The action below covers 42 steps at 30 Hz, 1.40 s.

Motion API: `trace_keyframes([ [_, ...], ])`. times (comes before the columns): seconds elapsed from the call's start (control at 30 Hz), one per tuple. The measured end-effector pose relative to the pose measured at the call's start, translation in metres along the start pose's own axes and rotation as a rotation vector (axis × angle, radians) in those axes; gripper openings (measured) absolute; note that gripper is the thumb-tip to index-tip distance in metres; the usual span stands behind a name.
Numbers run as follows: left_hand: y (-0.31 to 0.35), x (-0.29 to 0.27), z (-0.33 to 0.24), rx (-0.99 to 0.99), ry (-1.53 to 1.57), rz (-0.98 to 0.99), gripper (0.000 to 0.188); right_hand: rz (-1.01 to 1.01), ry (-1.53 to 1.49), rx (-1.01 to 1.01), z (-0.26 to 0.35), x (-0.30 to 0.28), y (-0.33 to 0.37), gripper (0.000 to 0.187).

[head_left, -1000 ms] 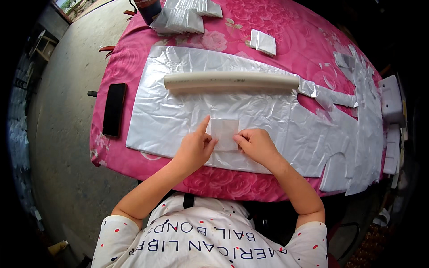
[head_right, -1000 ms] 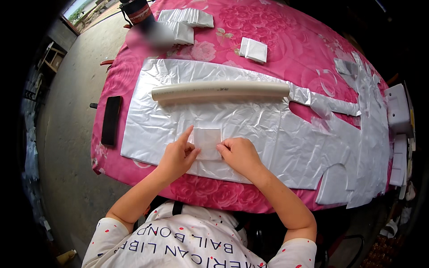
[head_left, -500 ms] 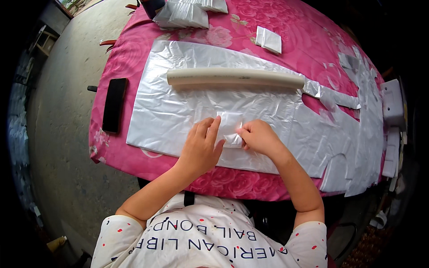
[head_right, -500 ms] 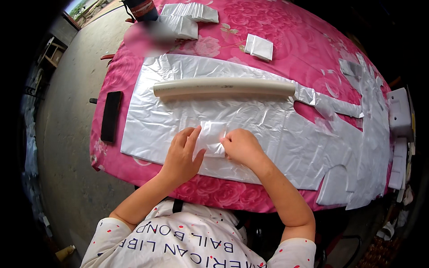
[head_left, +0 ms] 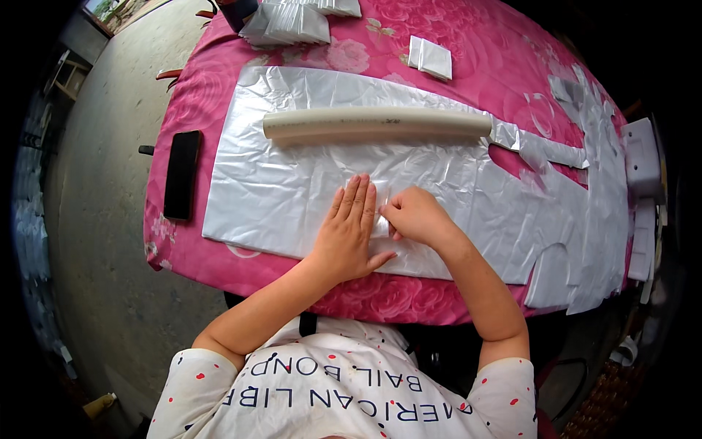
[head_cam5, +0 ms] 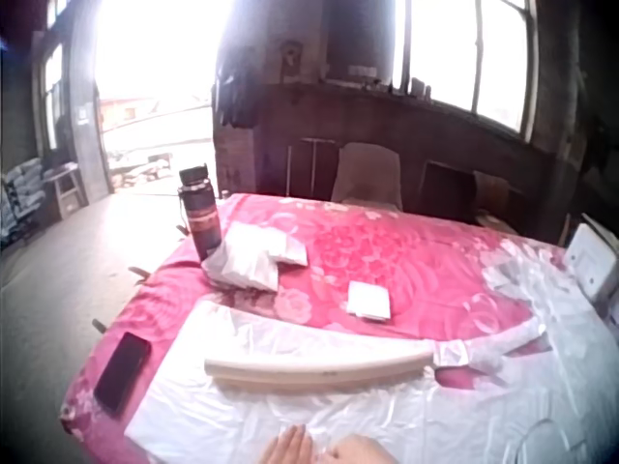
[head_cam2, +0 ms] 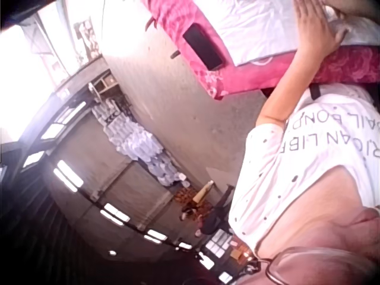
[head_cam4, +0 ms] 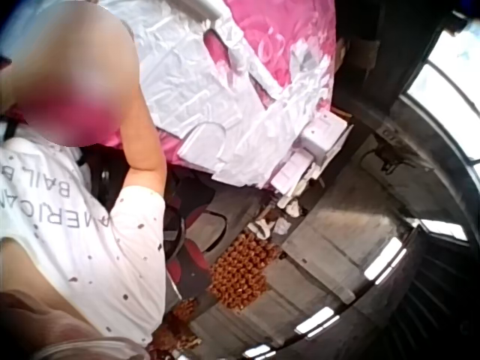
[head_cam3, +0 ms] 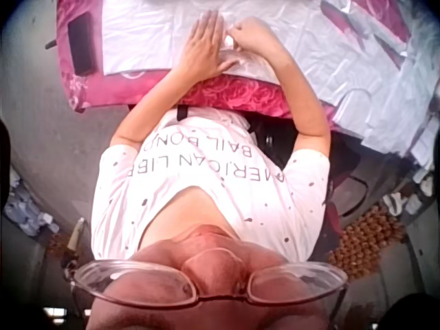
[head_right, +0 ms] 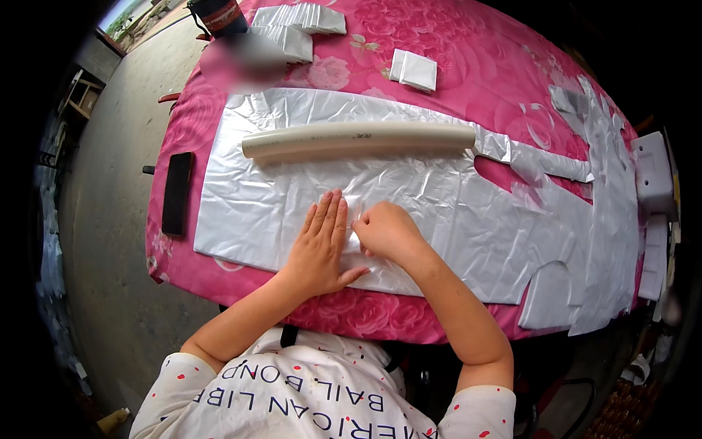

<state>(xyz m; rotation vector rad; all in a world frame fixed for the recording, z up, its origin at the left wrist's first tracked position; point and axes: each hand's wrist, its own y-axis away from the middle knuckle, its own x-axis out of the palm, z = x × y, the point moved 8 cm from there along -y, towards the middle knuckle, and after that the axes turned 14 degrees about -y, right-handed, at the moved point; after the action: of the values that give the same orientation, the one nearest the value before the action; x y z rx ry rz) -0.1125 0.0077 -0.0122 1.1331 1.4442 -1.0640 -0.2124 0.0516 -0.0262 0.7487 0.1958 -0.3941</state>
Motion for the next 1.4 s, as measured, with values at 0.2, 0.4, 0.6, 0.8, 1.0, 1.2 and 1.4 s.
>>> trace_keyframes([
  [0.2,0.001,0.000,-0.002,-0.005,0.012,-0.025,0.109,-0.072,0.239,-0.186,0.016,-0.002,0.015,0.021],
  [0.4,0.002,0.000,-0.002,0.007,0.019,-0.034,0.110,-0.212,0.547,-0.232,0.011,-0.005,0.029,0.014],
  [0.6,0.044,-0.042,0.015,-0.071,0.417,-0.346,0.085,-0.208,0.573,-0.315,0.024,-0.001,0.046,0.020],
  [0.8,0.157,0.005,0.018,-0.448,2.101,0.325,0.048,-0.260,0.521,-0.986,0.065,0.044,0.036,0.064],
  [1.0,0.246,0.039,0.041,-1.192,1.645,0.541,0.038,-0.183,0.454,-0.857,0.045,0.106,0.036,0.076],
  [1.2,0.243,0.039,0.044,-1.271,2.019,0.311,0.037,0.380,0.304,-0.820,0.041,0.235,0.080,0.068],
  [1.4,0.233,0.013,0.077,-0.869,1.140,0.228,0.018,0.533,0.646,-0.895,0.081,0.218,0.095,0.059],
])
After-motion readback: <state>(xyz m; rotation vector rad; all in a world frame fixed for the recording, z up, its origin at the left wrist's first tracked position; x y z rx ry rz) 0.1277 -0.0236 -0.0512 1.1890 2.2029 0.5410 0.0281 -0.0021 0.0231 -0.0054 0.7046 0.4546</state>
